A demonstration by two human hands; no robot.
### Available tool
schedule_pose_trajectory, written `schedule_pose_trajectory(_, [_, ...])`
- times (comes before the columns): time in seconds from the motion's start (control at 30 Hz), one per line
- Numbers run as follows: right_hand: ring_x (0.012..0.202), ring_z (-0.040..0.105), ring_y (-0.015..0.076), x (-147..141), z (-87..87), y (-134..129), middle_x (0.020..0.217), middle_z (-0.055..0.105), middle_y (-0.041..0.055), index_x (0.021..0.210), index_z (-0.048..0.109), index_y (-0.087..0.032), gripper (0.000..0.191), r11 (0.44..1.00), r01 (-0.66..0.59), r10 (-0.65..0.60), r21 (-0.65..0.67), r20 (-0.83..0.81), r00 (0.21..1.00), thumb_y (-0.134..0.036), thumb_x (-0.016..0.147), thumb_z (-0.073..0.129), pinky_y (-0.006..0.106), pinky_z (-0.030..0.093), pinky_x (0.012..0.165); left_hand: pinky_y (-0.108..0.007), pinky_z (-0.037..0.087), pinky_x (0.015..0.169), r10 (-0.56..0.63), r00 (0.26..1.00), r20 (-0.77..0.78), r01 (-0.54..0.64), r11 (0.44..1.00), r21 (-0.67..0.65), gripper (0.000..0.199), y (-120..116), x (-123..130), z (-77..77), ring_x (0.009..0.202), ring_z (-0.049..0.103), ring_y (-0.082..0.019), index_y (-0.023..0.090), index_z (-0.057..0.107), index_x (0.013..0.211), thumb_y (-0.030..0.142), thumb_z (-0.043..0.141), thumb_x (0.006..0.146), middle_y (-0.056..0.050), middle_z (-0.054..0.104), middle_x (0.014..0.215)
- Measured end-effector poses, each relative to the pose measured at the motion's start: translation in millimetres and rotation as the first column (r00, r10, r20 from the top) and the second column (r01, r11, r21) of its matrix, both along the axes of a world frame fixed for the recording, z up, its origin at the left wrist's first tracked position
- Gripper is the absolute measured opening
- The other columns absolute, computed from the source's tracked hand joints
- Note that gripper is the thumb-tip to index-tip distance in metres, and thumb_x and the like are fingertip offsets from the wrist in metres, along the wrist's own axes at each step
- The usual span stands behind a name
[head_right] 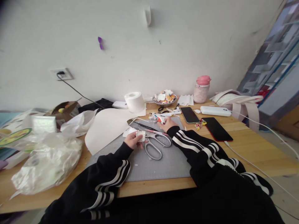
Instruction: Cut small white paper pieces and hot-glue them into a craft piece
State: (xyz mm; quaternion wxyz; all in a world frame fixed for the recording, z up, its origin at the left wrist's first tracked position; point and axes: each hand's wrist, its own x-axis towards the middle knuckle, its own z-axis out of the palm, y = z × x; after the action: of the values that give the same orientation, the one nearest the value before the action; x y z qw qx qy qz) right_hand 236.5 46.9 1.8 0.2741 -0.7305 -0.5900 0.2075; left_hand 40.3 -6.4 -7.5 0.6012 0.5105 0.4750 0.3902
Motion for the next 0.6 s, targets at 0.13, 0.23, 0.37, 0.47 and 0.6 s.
schedule_pose_trajectory(0.13, [0.083,0.060,0.0198,4.3,-0.5,9.4,0.079,0.067,0.0044,0.079,0.062,-0.017,0.025,0.995,-0.046,0.039,-0.086,-0.088,0.995,-0.038,0.066,0.063,0.023,0.037,0.065,-0.020,0.027,0.032,-0.003,1.000,0.004,0.003,1.000,0.000,0.034,0.1,-0.7,-0.3,0.031,0.051,-0.011,0.017,0.046,0.071,0.043,0.066,0.062,-0.001,0.064,0.051])
schedule_pose_trajectory(0.23, [0.081,0.061,0.0217,10.5,-0.6,14.0,0.067,0.065,0.0052,0.065,0.063,-0.014,0.019,0.991,-0.062,0.044,-0.120,-0.149,0.988,-0.033,0.066,0.063,0.024,0.038,0.065,-0.020,0.027,0.032,-0.003,1.000,0.012,0.003,1.000,-0.007,0.034,0.1,-0.5,-0.9,0.032,0.052,-0.011,0.017,0.046,0.070,0.043,0.066,0.062,-0.001,0.065,0.051])
schedule_pose_trajectory(0.37, [0.079,0.060,0.0211,13.2,-3.7,17.2,0.072,0.064,0.0068,0.074,0.064,-0.009,0.024,0.987,-0.093,0.048,-0.131,-0.308,0.950,-0.032,0.078,0.057,0.028,0.045,0.068,-0.019,0.026,0.032,0.021,0.999,0.031,-0.022,1.000,0.011,0.033,2.6,-1.8,-5.2,0.032,0.052,-0.011,0.018,0.046,0.070,0.043,0.066,0.062,-0.001,0.065,0.052])
schedule_pose_trajectory(0.47, [0.092,0.058,0.0177,8.0,-8.8,17.9,0.107,0.058,0.0076,0.109,0.056,-0.013,0.031,0.988,-0.137,0.089,-0.070,-0.471,0.878,-0.033,0.086,0.052,0.035,0.050,0.077,-0.019,0.026,0.032,0.046,0.998,0.036,-0.048,0.998,0.042,0.034,4.7,-3.6,-9.3,0.032,0.052,-0.011,0.018,0.046,0.071,0.043,0.066,0.062,0.000,0.065,0.053])
schedule_pose_trajectory(0.6, [0.061,0.058,0.0121,-0.5,-14.5,14.2,0.073,0.061,0.0022,0.086,0.056,-0.011,0.019,0.985,-0.136,0.173,0.107,-0.630,0.757,-0.028,0.084,0.048,0.027,0.049,0.057,-0.018,0.026,0.031,0.122,0.992,0.014,-0.123,0.983,0.135,0.030,2.7,-4.3,-8.8,0.029,0.046,-0.007,0.018,0.046,0.069,0.043,0.062,0.065,0.004,0.061,0.049])
